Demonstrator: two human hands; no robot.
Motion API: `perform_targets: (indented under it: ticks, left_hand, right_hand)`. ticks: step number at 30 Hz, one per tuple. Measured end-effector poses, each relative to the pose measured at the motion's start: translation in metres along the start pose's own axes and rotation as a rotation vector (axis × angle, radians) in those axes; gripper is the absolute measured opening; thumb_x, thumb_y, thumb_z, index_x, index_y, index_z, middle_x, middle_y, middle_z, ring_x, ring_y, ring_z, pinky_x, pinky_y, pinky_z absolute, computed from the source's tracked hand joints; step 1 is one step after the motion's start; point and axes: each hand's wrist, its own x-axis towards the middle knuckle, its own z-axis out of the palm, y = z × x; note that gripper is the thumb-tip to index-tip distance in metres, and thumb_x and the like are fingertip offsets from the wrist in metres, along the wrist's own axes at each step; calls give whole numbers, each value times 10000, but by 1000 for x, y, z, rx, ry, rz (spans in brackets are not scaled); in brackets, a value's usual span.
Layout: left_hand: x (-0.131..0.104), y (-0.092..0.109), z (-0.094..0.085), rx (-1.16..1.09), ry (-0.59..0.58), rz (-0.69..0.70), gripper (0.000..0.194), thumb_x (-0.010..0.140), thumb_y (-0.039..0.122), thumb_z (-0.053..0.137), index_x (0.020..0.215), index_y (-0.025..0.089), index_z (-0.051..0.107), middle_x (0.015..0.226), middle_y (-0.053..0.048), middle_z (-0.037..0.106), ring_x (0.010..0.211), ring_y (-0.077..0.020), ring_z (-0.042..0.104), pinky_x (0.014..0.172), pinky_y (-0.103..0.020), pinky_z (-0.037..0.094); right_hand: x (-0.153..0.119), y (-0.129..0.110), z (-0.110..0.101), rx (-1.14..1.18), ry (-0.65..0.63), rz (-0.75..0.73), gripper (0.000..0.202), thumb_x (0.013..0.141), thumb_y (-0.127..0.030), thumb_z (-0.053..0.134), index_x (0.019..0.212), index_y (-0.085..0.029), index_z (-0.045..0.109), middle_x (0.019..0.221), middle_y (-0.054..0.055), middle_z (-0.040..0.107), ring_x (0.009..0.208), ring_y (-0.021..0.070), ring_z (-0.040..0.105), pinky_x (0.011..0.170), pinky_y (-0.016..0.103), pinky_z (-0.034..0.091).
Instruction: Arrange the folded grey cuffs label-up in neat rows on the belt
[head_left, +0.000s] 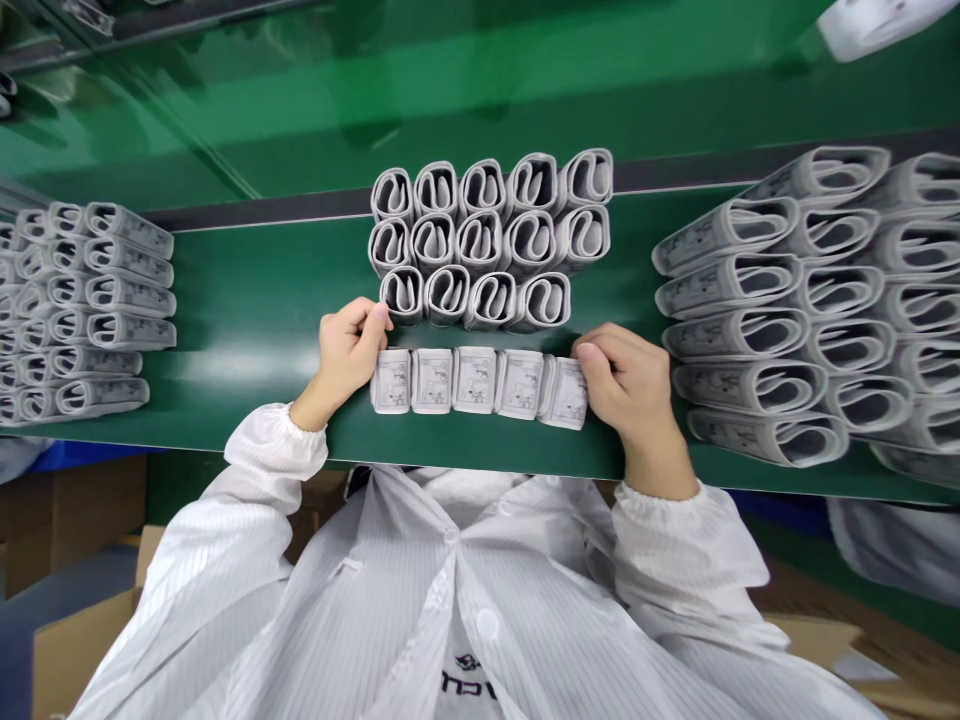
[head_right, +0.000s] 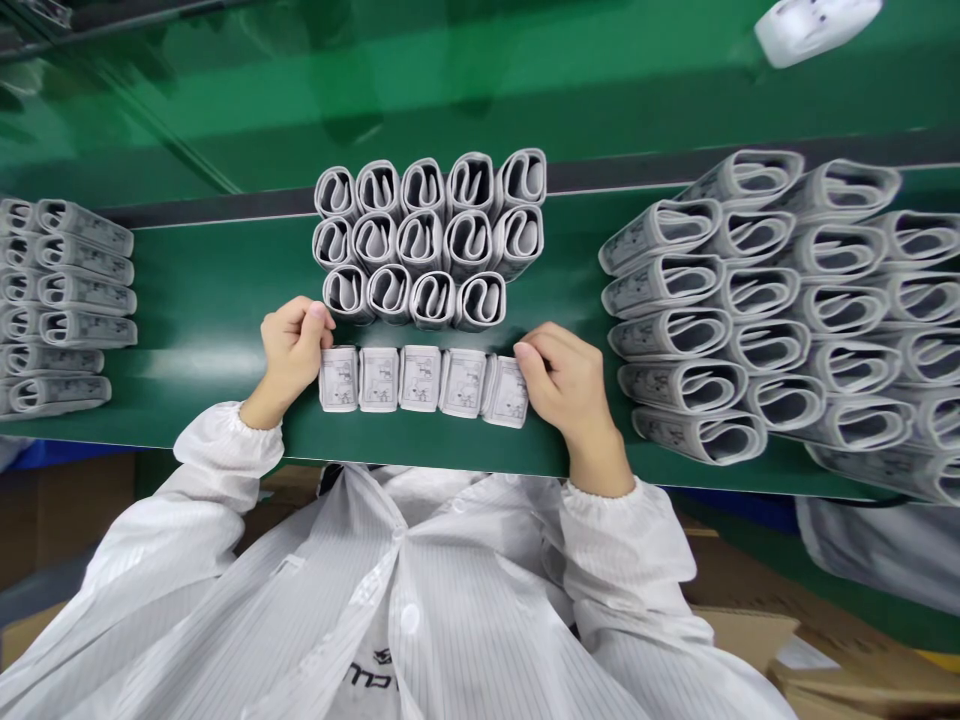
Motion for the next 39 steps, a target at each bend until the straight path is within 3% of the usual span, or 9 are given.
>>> perform_targets:
  ticks: [13,27,39]
  left_hand:
    - [1,0,-1,6,-7,-26,651,1106,729,538,702,234,656,463,52,539,398,-90,448,452,-284,318]
    - [1,1,-1,40,-3,-58,682,1084,784,517,688,241,636,460,44,541,404,-101,455,463,-292,338]
    - [1,0,-2,36,2,-38,658,1094,750,535,694,239,644,462,46,550,405,-96,469,480,-286,362]
  right_hand:
    - [1,-1,1,6,8,2,338,1142,-331,555,821,-256,626,798,46,684,723,218,653,661,402,489]
    - [2,-4,1,-2,-8,80,419,1144,-466,526,784,-273,621,775,62,679,702,237,638,658,437,508]
    - [2,-3,0,18,-9,69,384,1137,-427,547,797,-264,622,791,53,684,712,228,640,666,413,496]
